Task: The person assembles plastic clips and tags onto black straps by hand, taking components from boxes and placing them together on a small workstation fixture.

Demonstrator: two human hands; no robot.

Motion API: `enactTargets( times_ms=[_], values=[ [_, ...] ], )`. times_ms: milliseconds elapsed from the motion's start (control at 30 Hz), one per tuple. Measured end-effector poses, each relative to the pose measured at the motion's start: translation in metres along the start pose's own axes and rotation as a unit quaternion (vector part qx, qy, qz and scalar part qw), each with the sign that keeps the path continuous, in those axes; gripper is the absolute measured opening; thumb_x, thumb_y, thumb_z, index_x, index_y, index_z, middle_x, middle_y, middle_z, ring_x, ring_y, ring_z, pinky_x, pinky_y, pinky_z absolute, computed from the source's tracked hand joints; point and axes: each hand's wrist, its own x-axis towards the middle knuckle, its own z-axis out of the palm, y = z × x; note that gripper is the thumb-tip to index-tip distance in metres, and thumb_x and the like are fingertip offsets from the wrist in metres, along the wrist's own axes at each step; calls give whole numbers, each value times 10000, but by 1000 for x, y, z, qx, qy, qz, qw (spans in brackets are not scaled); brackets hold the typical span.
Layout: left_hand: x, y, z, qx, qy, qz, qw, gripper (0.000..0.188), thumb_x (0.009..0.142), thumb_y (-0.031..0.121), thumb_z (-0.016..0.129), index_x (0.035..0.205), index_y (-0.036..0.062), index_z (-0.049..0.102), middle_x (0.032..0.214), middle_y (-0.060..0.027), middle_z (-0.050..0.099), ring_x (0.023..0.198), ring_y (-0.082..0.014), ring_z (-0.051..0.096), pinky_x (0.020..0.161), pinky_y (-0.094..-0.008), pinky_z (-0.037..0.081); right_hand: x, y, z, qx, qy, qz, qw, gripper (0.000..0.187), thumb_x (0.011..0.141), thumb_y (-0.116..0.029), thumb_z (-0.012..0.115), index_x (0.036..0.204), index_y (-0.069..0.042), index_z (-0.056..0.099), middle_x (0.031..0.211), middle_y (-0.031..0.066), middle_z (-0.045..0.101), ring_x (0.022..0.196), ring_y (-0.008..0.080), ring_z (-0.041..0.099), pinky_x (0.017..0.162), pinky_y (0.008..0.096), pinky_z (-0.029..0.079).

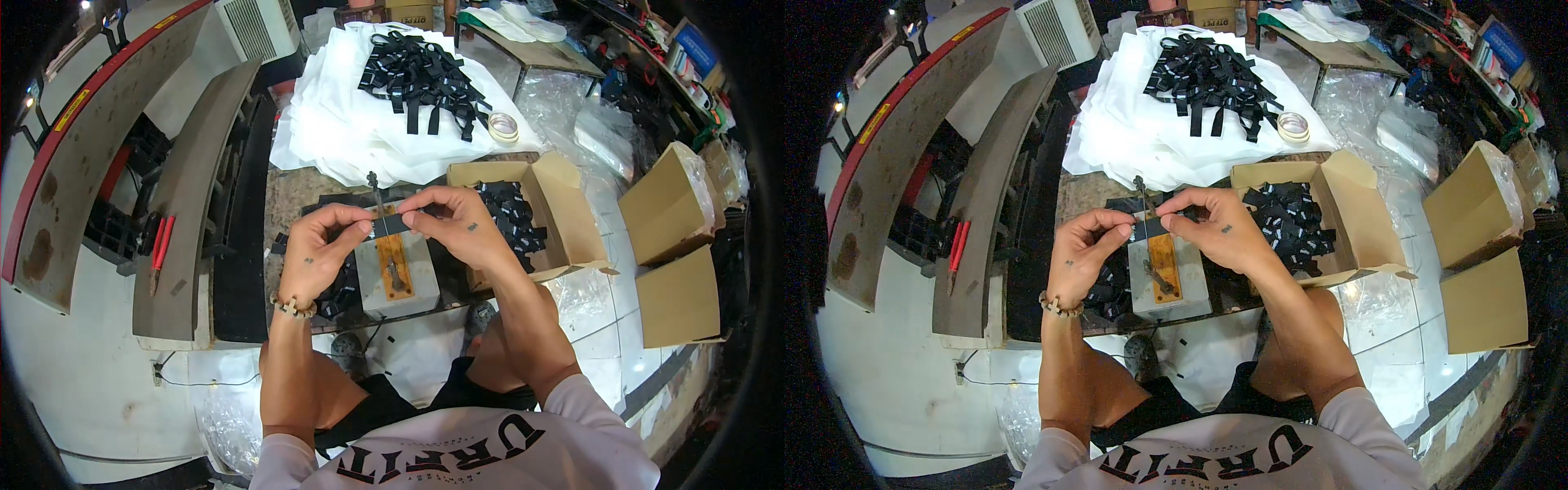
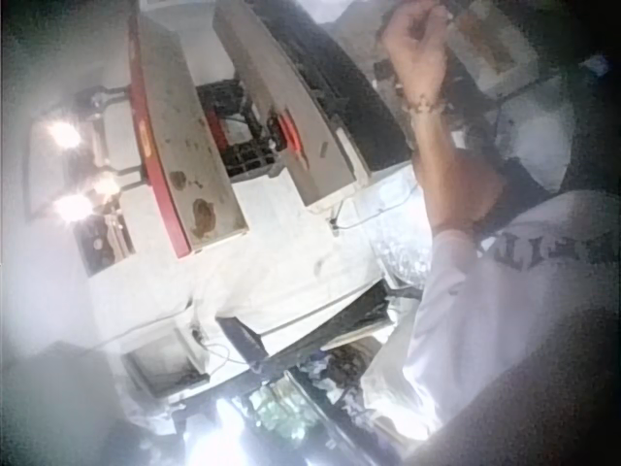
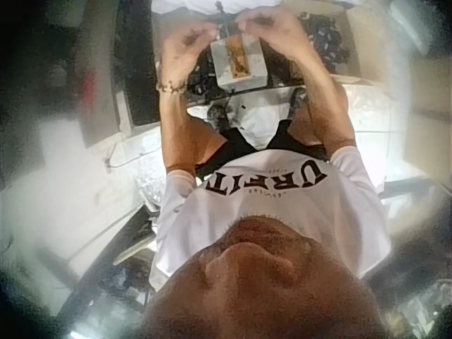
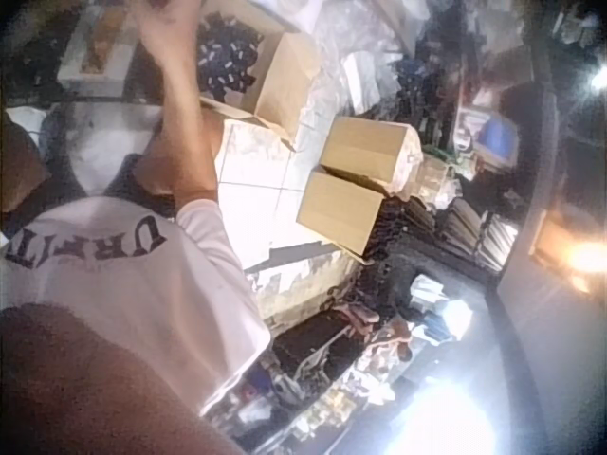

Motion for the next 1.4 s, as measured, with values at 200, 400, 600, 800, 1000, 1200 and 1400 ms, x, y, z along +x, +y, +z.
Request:
enactTargets(
  times_ms=[200, 400, 600, 800, 1000, 1200, 1400],
  values=[
    [1, -1, 0, -2, -4, 0, 1000, 99, 904, 29, 687, 995, 1, 713, 881, -14, 689, 780, -50, 589, 707, -201, 476, 2, 5, -1, -10, -5, -1, 1000, 142, 877, -65, 703, 1002, -4, 728, 832, 7, 687, 714, 35, 551, 609, 202, 448],
    [2, -3, -1, 1, -4, -2, 1000, 100, 903, 31, 690, 994, -2, 714, 881, -14, 691, 780, -51, 590, 704, -201, 476, 2, 7, -2, -8, -7, 8, 1000, 133, 879, -67, 703, 996, -10, 729, 835, 4, 687, 715, 31, 547, 614, 203, 450],
    [2, -3, -1, 15, -6, -3, 1000, 100, 903, 28, 688, 995, 2, 716, 887, -16, 694, 785, -52, 591, 708, -202, 477, 2, 9, -1, -2, -5, 6, 1000, 135, 876, -63, 701, 996, -7, 728, 830, 2, 685, 711, 33, 554, 617, 204, 454],
    [2, -5, -3, 19, -6, 6, 1000, 103, 902, 24, 685, 998, 3, 717, 881, -15, 691, 781, -52, 588, 706, -205, 476, 3, 6, -3, -22, -14, 19, 999, 145, 885, -62, 689, 1012, -1, 723, 843, 8, 687, 722, 48, 578, 641, 211, 472],
    [-6, 9, -11, 24, 25, -2, 999, 139, 907, 42, 678, 1035, 8, 718, 884, -12, 690, 762, -49, 584, 687, -204, 469, -2, -3, -8, -1, 7, 0, 1000, 161, 908, -16, 643, 1055, 13, 703, 887, 33, 685, 804, 77, 620, 708, 233, 507],
    [-21, 24, -16, -77, 19, 51, 996, 216, 898, -10, 680, 1114, -10, 665, 919, -5, 673, 797, -49, 587, 716, -205, 483, -5, -10, -8, 73, 38, -48, 995, 139, 902, -29, 671, 1036, -10, 702, 897, 27, 686, 766, 67, 604, 692, 224, 501],
    [-45, 44, -17, -78, 21, 85, 993, 175, 869, -54, 696, 1039, -18, 677, 975, -37, 680, 861, -67, 609, 743, -212, 489, -15, -30, 8, -32, 20, -69, 997, 180, 913, -24, 642, 1088, -19, 686, 868, 3, 674, 746, 50, 565, 691, 222, 476]
  ],
)
